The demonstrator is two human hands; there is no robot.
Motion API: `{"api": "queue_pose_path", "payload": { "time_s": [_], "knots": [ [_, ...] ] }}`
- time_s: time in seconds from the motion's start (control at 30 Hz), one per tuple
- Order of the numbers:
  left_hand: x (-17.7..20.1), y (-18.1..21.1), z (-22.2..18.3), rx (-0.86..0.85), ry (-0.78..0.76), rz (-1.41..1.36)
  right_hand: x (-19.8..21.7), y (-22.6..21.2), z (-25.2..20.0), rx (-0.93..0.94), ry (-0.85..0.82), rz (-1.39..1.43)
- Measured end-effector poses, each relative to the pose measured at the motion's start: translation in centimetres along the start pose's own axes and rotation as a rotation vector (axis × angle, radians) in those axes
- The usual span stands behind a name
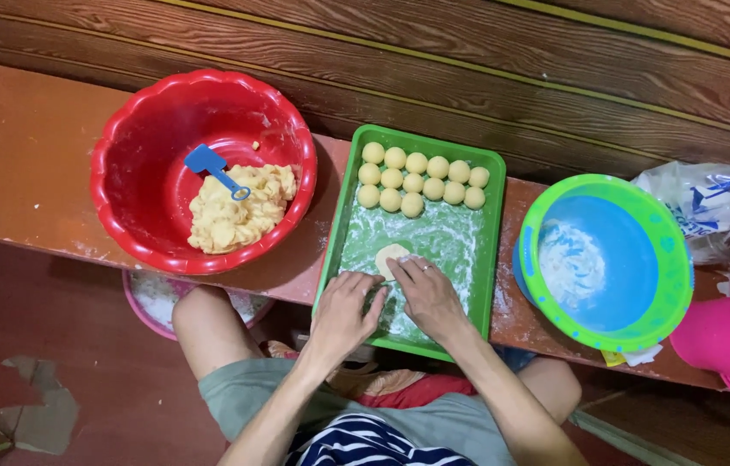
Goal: The person is taking portions of dough, flattening them, and rolling them into uniform balls before placing them on a tray.
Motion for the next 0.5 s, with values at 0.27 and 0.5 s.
{"api": "queue_pose_path", "payload": {
  "time_s": [0.27,0.5],
  "knots": [
    [-0.7,-1.0,-0.1,-0.011,-0.008,0.029,0.1,-0.1,0.2,-0.011,0.032,0.030],
    [-1.2,-1.1,-0.4,-0.022,-0.009,0.078,0.4,-1.0,0.5,0.014,-0.004,0.064]
  ]
}}
Point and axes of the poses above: each hand's wrist, its own z-axis towards the middle knuckle, its own x-axis out of the back of the hand, y = z × x, the point moved 2 cm from there along z, towards the middle knuckle, and after that the axes turned 1 degree about z, right-handed, at the moved point
